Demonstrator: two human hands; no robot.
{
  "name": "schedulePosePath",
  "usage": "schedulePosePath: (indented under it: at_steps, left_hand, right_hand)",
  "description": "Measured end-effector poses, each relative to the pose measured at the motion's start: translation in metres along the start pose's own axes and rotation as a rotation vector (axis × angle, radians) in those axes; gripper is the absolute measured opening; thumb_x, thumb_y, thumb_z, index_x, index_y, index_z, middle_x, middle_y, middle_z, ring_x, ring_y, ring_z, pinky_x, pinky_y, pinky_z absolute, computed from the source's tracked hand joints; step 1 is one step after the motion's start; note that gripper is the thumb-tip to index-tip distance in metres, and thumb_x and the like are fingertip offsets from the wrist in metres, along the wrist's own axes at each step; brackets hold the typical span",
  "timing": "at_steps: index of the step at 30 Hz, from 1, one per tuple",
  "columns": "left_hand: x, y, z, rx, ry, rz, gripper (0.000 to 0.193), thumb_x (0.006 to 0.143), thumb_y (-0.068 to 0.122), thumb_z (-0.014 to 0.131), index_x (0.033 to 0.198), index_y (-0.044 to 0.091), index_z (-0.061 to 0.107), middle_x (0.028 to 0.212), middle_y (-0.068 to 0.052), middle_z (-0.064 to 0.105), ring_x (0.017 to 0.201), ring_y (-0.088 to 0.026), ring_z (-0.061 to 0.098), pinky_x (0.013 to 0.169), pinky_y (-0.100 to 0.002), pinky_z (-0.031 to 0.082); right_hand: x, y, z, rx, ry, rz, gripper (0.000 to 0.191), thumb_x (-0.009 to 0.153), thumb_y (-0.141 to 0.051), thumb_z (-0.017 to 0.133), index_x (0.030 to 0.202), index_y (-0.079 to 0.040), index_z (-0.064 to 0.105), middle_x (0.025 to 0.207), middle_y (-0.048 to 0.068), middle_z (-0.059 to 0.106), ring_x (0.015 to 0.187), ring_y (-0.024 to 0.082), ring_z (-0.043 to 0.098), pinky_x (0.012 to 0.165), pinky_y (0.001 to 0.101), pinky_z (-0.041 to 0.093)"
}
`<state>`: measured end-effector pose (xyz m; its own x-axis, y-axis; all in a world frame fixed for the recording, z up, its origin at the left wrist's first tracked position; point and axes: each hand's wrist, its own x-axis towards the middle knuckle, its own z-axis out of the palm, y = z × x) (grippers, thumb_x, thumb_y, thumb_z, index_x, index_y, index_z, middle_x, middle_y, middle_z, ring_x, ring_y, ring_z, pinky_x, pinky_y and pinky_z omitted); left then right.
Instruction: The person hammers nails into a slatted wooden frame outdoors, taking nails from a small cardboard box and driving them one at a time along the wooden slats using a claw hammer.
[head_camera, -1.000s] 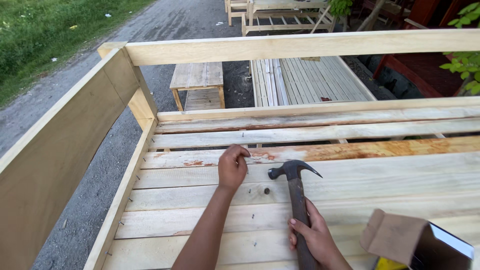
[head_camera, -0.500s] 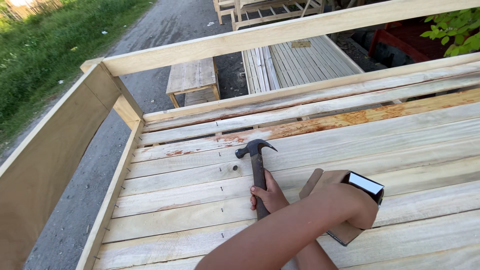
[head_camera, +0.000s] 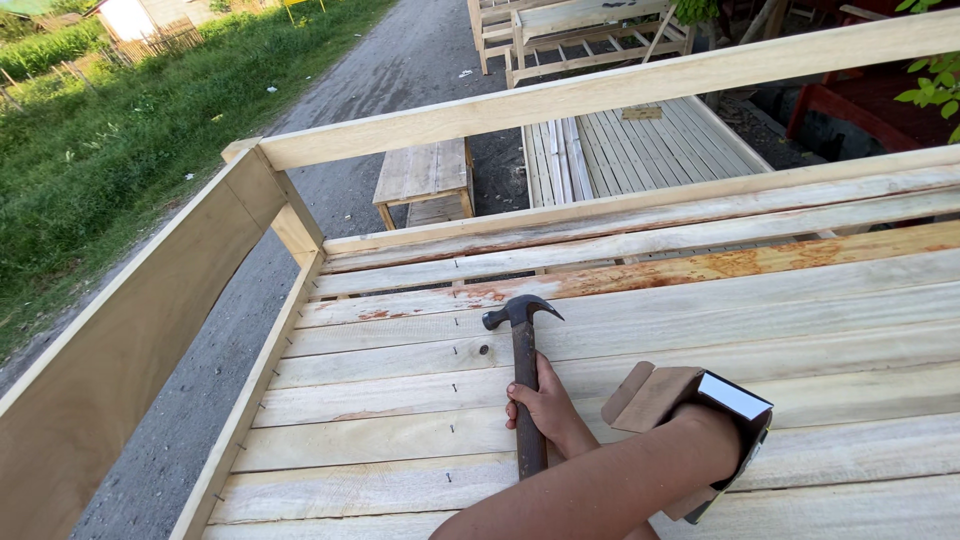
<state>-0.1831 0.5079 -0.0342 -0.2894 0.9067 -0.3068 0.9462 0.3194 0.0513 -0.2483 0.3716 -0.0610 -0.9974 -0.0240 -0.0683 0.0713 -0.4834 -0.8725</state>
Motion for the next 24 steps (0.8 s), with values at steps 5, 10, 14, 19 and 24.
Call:
schedulePosePath:
  at_steps: [5,10,14,19,24]
  left_hand:
    - [-0.023,-0.002,-0.030,-0.004,0.047,0.080,0.031,0.082,0.014,0.068,0.111,0.010,0.076,0.119,-0.012,0.075,0.110,-0.026,0.073,0.090,-0.037,0.057]
    - [-0.094,0.000,-0.091,-0.123,0.154,0.180,0.016,0.070,0.012,0.075,0.086,0.011,0.077,0.088,-0.010,0.077,0.085,-0.028,0.076,0.069,-0.040,0.060]
    - [-0.162,-0.015,-0.117,-0.403,0.296,0.144,0.013,0.070,0.016,0.077,0.076,0.010,0.067,0.071,-0.004,0.073,0.071,-0.024,0.074,0.061,-0.042,0.054]
    - [-0.221,-0.100,-0.071,-0.932,0.559,0.165,0.026,0.084,-0.002,0.069,0.107,0.009,0.067,0.086,-0.001,0.074,0.079,-0.009,0.073,0.077,-0.025,0.063]
    - [-0.297,-0.216,0.029,-1.062,1.202,-0.644,0.015,0.094,0.003,0.065,0.105,0.005,0.075,0.083,-0.005,0.073,0.072,-0.009,0.066,0.062,-0.027,0.058]
  right_hand:
    - [0.003,-0.001,-0.001,0.028,-0.015,-0.003,0.068,0.090,0.002,0.059,0.150,-0.009,0.030,0.081,0.009,0.059,0.060,0.018,0.063,0.050,0.0372,0.057]
    - [0.005,0.003,-0.004,0.031,-0.022,0.000,0.069,0.090,0.001,0.060,0.151,-0.009,0.030,0.078,0.009,0.059,0.059,0.017,0.063,0.050,0.0363,0.056]
    - [0.010,0.011,-0.008,-0.003,0.030,0.034,0.073,0.088,0.000,0.061,0.151,-0.012,0.028,0.075,0.008,0.058,0.058,0.017,0.061,0.049,0.0362,0.055]
    - [0.011,0.014,-0.014,-0.017,0.029,-0.036,0.064,0.093,-0.004,0.067,0.150,-0.006,0.036,0.077,0.009,0.060,0.060,0.016,0.061,0.051,0.0328,0.052]
    - [0.005,0.000,-0.004,0.064,0.058,0.091,0.058,0.089,0.001,0.060,0.141,-0.010,0.038,0.079,0.008,0.058,0.061,0.017,0.060,0.053,0.0361,0.056]
